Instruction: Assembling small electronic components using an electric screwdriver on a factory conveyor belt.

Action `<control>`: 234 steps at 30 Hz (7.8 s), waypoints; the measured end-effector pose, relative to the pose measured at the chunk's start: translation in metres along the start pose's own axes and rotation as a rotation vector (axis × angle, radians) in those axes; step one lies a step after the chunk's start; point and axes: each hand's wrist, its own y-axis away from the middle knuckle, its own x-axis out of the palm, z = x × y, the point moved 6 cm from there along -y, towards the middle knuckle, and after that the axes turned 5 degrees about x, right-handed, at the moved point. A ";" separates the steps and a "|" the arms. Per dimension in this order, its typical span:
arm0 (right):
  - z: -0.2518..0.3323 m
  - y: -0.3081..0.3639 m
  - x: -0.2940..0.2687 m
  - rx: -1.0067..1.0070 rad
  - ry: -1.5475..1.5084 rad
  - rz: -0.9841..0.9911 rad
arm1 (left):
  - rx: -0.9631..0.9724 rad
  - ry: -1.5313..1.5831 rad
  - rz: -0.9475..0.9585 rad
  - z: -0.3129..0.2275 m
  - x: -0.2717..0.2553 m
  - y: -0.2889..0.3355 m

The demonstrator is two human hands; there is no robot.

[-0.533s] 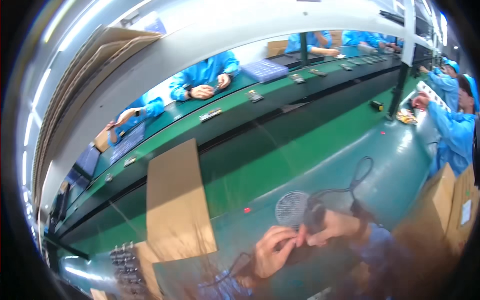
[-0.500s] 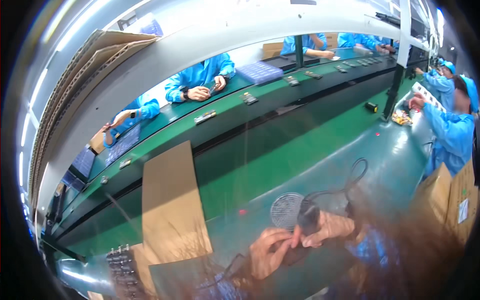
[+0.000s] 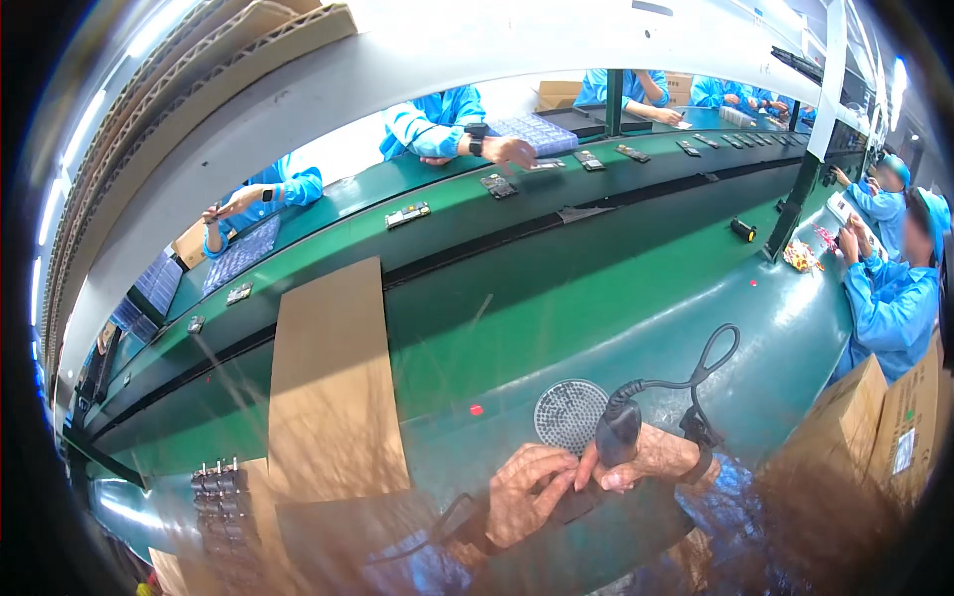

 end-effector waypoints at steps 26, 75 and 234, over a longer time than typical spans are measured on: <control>-0.005 -0.001 -0.010 -0.141 0.105 0.092 | -0.084 0.204 -0.016 0.004 0.004 -0.008; -0.015 0.007 -0.006 0.017 -0.006 0.109 | 0.187 -0.395 0.385 -0.040 -0.010 -0.062; -0.099 0.176 0.108 0.141 0.118 -0.350 | -0.074 0.078 0.589 -0.057 0.112 -0.030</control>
